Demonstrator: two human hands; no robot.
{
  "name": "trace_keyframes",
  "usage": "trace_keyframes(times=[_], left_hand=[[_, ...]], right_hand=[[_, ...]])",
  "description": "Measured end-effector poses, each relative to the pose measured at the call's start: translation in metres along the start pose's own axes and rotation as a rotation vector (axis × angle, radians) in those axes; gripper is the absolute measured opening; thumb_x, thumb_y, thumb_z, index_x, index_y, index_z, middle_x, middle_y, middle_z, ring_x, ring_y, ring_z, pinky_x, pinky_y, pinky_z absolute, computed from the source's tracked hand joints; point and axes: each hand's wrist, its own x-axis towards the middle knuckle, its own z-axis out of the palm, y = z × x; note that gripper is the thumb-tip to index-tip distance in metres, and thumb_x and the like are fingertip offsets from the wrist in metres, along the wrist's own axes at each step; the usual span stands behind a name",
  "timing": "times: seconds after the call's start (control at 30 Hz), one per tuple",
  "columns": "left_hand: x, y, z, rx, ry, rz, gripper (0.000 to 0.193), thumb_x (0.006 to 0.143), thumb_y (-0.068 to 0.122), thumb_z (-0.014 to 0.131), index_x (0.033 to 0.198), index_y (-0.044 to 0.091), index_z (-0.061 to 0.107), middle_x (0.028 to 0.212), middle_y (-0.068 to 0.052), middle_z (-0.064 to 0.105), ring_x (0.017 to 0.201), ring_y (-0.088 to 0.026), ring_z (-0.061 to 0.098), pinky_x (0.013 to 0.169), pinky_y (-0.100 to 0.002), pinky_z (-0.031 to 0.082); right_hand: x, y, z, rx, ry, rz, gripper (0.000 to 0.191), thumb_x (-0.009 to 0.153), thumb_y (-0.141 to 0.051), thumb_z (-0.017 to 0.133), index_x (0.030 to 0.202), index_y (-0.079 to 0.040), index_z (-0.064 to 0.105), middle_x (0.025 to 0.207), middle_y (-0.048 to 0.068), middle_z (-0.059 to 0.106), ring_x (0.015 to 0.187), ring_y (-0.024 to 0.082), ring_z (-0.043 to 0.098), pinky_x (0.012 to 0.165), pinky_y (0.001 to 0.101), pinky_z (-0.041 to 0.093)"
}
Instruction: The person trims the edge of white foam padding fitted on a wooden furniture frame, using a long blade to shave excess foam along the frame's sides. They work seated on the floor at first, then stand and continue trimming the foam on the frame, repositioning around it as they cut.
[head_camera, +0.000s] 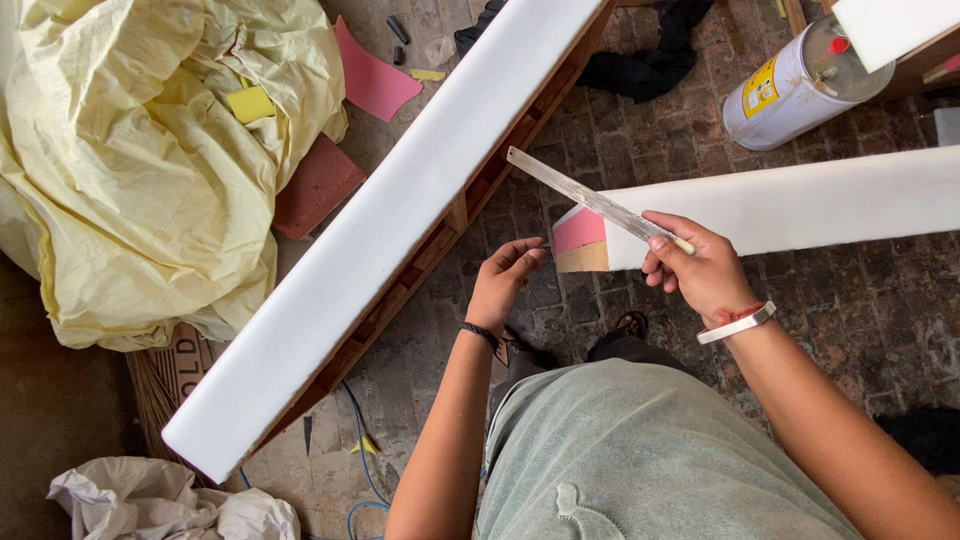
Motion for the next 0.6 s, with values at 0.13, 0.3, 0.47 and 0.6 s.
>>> trace_keyframes(times=[0.13, 0.3, 0.47, 0.6], left_hand=[[-0.001, 0.008, 0.0, -0.055, 0.008, -0.01, 0.037, 0.098, 0.029, 0.066, 0.128, 0.008, 0.069, 0.111, 0.001, 0.076, 0.102, -0.01, 0.066, 0.085, -0.027, 0.049], [-0.004, 0.002, -0.003, -0.025, 0.08, -0.088, 0.034, 0.097, 0.028, 0.065, 0.126, 0.01, 0.07, 0.11, 0.002, 0.076, 0.101, -0.01, 0.067, 0.085, -0.028, 0.049], [-0.002, -0.013, -0.001, -0.045, 0.079, -0.1, 0.032, 0.098, 0.026, 0.065, 0.125, 0.009, 0.071, 0.11, 0.001, 0.076, 0.099, -0.011, 0.065, 0.085, -0.028, 0.048], [0.002, -0.033, 0.003, -0.047, 0.069, -0.14, 0.032, 0.097, 0.026, 0.064, 0.125, 0.01, 0.07, 0.11, 0.003, 0.076, 0.099, -0.009, 0.066, 0.086, -0.028, 0.047]], right_hand=[[0.0, -0.002, -0.001, -0.01, 0.019, -0.022, 0.035, 0.102, -0.015, 0.059, 0.135, -0.005, 0.066, 0.077, 0.005, 0.068, 0.062, 0.009, 0.061, 0.053, 0.0233, 0.046], [-0.006, -0.003, -0.008, 0.075, 0.139, -0.008, 0.03, 0.103, -0.018, 0.06, 0.129, -0.006, 0.071, 0.074, 0.003, 0.065, 0.059, 0.009, 0.059, 0.052, 0.0224, 0.044], [-0.011, 0.004, -0.026, 0.113, 0.263, -0.062, 0.027, 0.106, -0.021, 0.061, 0.123, -0.006, 0.074, 0.071, 0.001, 0.063, 0.058, 0.008, 0.057, 0.052, 0.0213, 0.044], [-0.015, 0.015, -0.047, 0.096, 0.33, -0.067, 0.026, 0.105, -0.021, 0.063, 0.122, -0.005, 0.074, 0.07, 0.001, 0.062, 0.056, 0.008, 0.055, 0.051, 0.0212, 0.044]])
